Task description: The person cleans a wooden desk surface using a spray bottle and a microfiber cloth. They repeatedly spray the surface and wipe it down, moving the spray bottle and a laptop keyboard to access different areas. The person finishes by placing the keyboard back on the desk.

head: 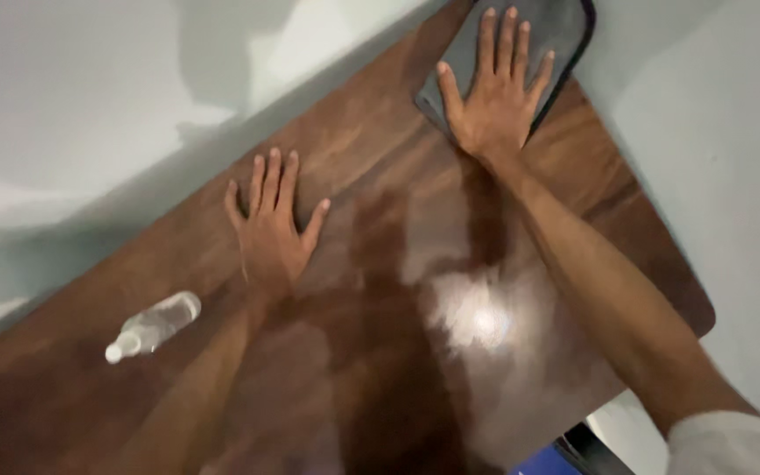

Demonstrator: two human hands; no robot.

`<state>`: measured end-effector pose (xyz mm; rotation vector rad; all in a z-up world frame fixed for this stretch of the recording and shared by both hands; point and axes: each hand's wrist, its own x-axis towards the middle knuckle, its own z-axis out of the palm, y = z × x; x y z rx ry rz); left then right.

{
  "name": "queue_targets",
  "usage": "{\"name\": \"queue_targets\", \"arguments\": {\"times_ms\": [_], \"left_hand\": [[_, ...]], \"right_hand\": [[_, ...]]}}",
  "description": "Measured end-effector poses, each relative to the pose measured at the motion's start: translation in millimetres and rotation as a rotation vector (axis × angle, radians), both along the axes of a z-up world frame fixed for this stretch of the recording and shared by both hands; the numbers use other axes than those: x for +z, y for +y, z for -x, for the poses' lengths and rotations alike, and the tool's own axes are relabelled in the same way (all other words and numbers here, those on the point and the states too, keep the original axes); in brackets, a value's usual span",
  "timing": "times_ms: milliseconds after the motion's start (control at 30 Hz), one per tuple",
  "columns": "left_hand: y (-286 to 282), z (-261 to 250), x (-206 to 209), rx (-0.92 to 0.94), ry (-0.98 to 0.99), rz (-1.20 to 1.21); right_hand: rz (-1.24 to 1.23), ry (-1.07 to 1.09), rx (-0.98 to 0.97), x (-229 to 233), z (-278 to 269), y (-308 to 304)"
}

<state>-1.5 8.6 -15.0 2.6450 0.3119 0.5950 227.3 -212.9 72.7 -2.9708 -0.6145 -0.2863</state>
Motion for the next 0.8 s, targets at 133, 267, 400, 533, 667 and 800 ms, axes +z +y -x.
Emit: {"name": "queue_targets", "arguments": {"times_ms": [133,267,400,533,667,800], "left_hand": [[-1,5,-6,-0.017,-0.010,0.011],[3,5,-8,-0.035,0.002,0.021],[1,5,-3,-0.041,0.030,0.011],[-5,8,-1,-0.036,0.000,0.024],[-7,9,2,-0.035,0.008,0.030],[-4,5,3,-0.046,0.042,0.020]], "right_hand": [[0.058,0.022,0.282,-20,84,-73],[0.076,-0.008,0.230,-26,162,-197],[-0.039,-0.039,-0.194,-52,238,-271],[-0.136,-0.054,-0.496,-89,295,-253],[-0.128,-0.007,-0.455,-95,303,-200],[-0.009,0.044,-0.214,-68,256,-171]]}}
